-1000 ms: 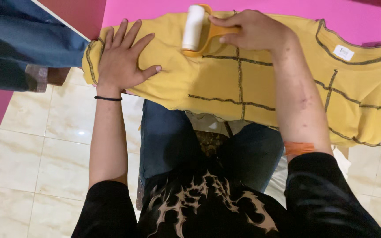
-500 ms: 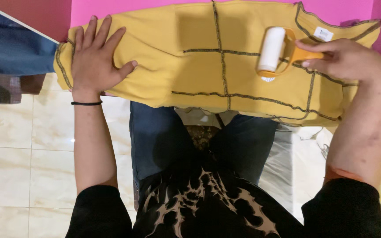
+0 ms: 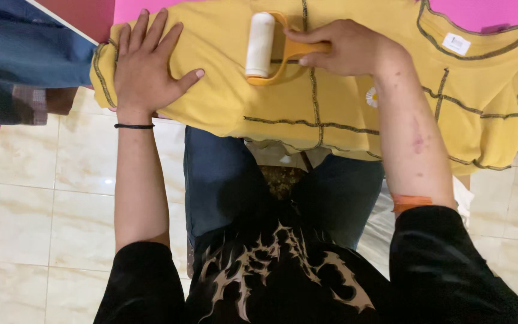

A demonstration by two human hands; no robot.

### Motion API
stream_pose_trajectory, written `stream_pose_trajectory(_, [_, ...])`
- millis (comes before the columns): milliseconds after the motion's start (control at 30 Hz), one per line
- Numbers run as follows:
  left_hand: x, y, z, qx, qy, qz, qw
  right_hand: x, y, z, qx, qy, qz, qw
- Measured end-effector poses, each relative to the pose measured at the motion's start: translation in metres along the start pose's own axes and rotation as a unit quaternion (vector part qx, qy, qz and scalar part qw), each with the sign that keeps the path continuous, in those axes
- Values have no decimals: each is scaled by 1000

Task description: The person uses a lint roller to remove lint from a yellow long-sleeved shirt laid on a pink table. They repeatedly roll the sticky roller over the shirt's surface, adjusting the fabric with their left hand, then fold the shirt at the end.

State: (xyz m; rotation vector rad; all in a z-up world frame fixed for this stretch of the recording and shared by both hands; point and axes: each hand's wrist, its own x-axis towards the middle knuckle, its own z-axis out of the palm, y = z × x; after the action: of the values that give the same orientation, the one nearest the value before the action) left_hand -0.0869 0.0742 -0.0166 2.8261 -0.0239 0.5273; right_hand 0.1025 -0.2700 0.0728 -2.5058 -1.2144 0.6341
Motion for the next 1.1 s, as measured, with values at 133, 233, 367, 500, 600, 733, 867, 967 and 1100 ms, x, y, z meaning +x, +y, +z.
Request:
stream_pose_trajectory(133, [2, -1, -1, 15, 4, 10, 1000, -17, -3, 5, 25, 2, 50, 998])
stream_pose_trajectory(233, [1, -2, -1, 7, -2, 9, 1000, -61, 22, 1, 30, 8, 37, 999])
stream_pose_trajectory(367, [1, -3, 0, 3, -7, 3, 1000, -135, 57, -11, -26, -34, 181, 983])
stream_pose_trajectory(500, [0, -5, 0, 11, -11, 2, 1000, -173, 77, -22, 1, -25, 225, 974])
stream_pose_trajectory(600, [1, -4, 0, 11, -11, 3, 1000, -164, 73, -26, -45, -66, 271, 959])
stream_pose_trajectory(733, [1, -4, -1, 15, -8, 6, 1000, -114, 34, -23, -55, -74, 196, 976])
stream_pose_trajectory(867, [2, -1, -1, 13, -2, 0, 1000, -45, -12, -6, 4, -77, 118, 990])
stream_pose_trajectory(967, [2, 0, -1, 11, 1, 2, 1000, -23, -26, 10, 56, -24, -17, 998])
stream_pose_trajectory(1100, [2, -2, -6, 6, -3, 11, 1000, -47, -2, 16, 40, -14, 17, 999])
